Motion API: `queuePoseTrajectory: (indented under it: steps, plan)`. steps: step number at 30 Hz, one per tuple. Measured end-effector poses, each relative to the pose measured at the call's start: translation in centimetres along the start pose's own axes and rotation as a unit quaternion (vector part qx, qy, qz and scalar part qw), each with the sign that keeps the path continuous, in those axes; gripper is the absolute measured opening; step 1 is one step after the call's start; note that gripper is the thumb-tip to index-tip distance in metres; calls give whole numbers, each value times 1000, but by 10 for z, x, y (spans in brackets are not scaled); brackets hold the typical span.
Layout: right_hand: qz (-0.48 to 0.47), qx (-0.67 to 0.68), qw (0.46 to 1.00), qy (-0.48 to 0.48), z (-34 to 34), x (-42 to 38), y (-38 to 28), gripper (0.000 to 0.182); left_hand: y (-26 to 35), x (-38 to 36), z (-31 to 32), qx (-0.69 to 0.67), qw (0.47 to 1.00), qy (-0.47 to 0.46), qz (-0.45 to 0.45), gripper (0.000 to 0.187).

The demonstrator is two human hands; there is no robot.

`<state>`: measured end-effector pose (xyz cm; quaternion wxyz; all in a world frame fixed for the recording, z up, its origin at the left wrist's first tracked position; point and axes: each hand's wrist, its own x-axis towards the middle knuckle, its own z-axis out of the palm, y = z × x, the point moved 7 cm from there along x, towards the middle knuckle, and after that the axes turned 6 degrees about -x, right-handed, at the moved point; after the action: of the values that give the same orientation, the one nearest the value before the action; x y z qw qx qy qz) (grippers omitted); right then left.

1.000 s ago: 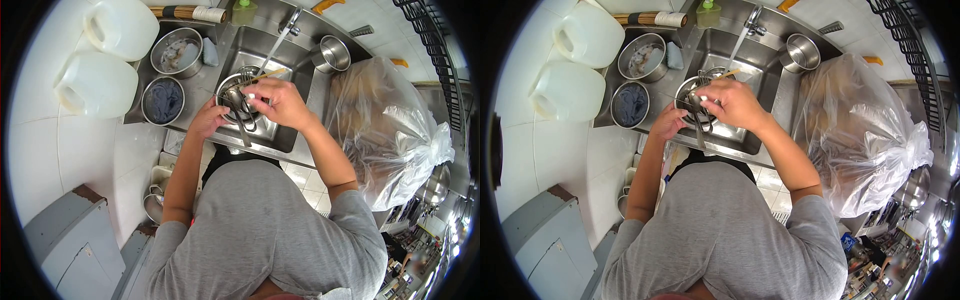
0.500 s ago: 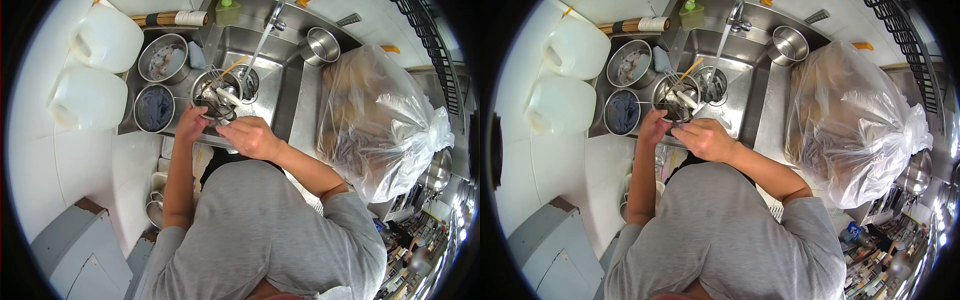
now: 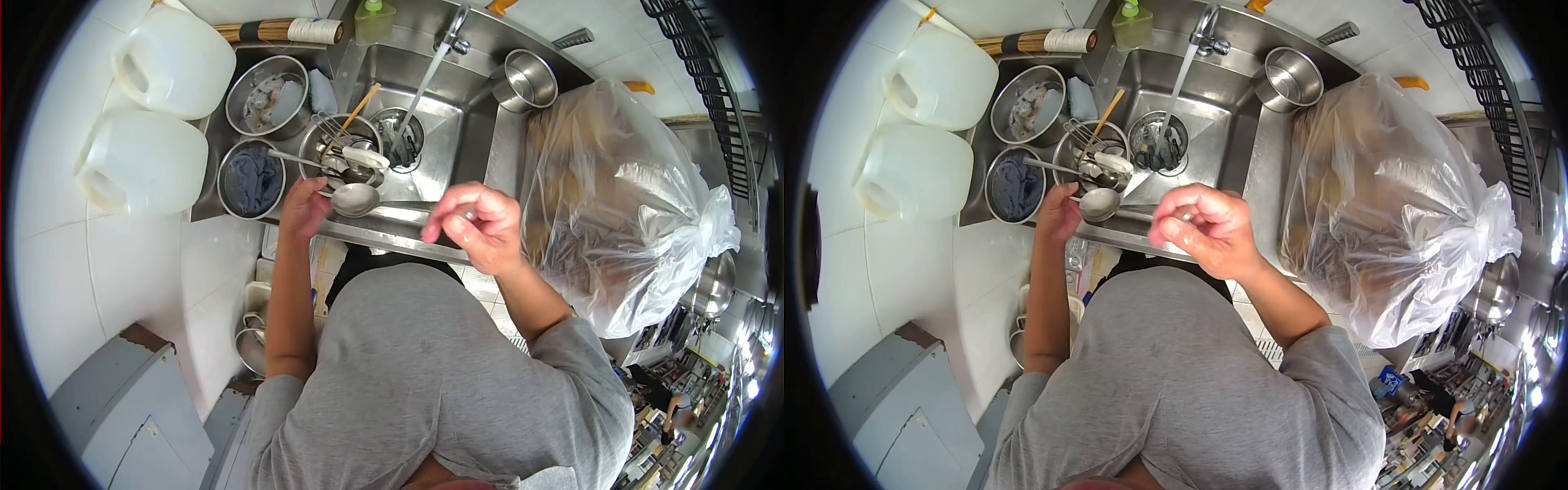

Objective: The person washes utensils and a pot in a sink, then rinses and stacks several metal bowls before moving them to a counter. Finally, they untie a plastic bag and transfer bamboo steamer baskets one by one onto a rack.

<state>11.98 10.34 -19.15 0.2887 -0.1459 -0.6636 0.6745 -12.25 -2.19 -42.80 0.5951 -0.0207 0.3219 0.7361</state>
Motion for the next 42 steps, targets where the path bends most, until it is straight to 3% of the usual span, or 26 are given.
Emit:
queuePoseTrajectory:
  steps: [4, 6, 8, 9, 11, 16, 19, 22, 25, 28, 31, 33, 34, 38, 41, 42]
  plan:
    - [-75, 15, 989, 130, -49, -13, -20, 18, 12, -14, 21, -1, 1000, -22, 14, 49]
    - [-62, 34, 979, 191, -78, -9, -18, 25, 27, -25, 40, 6, 999, -31, 28, 49]
    - [5, -52, 970, 236, -99, 0, 15, 24, 39, -32, 45, 12, 999, -24, 48, 45]
    - [37, -95, 961, 257, -111, 4, 39, 24, 43, -35, 42, 25, 998, -26, 59, 53]
    - [124, -176, 940, 263, -123, 15, 105, 23, 49, -40, 38, 31, 997, -19, 69, 57]
    - [162, -398, 876, 222, -141, 32, 251, 23, 52, -48, 37, 46, 996, -1, 78, 57]
    - [15, -543, 829, 134, -113, 46, 264, 26, 50, -51, 32, 41, 996, 12, 82, 54]
    - [112, -503, 853, 81, -114, 55, 275, 28, 50, -52, 21, 68, 993, 12, 99, 58]
    - [249, -374, 883, 135, -124, 72, 265, 26, 50, -52, 17, 65, 994, 12, 91, 55]
    - [291, -198, 920, 173, -129, 107, 274, 28, 49, -48, 33, 52, 995, 11, 88, 52]
    - [354, 18, 919, 172, -115, 143, 267, 27, 45, -39, 42, 48, 997, -9, 67, 49]
    - [385, 129, 913, 40, -105, 158, 257, 27, 41, -30, 40, 52, 997, -14, 57, 49]
    - [394, 182, 900, -28, -96, 161, 251, 27, 39, -25, 38, 53, 997, -16, 54, 48]
    - [317, 119, 934, 115, -115, 173, 246, 29, 32, -4, 31, 79, 996, -6, 41, 46]
    - [327, 217, 919, 21, -110, 165, 213, 25, 21, 19, 41, 82, 996, 5, 27, 41]
    - [298, 204, 929, 81, -124, 164, 211, 24, 15, 30, 46, 85, 996, 1, 17, 39]
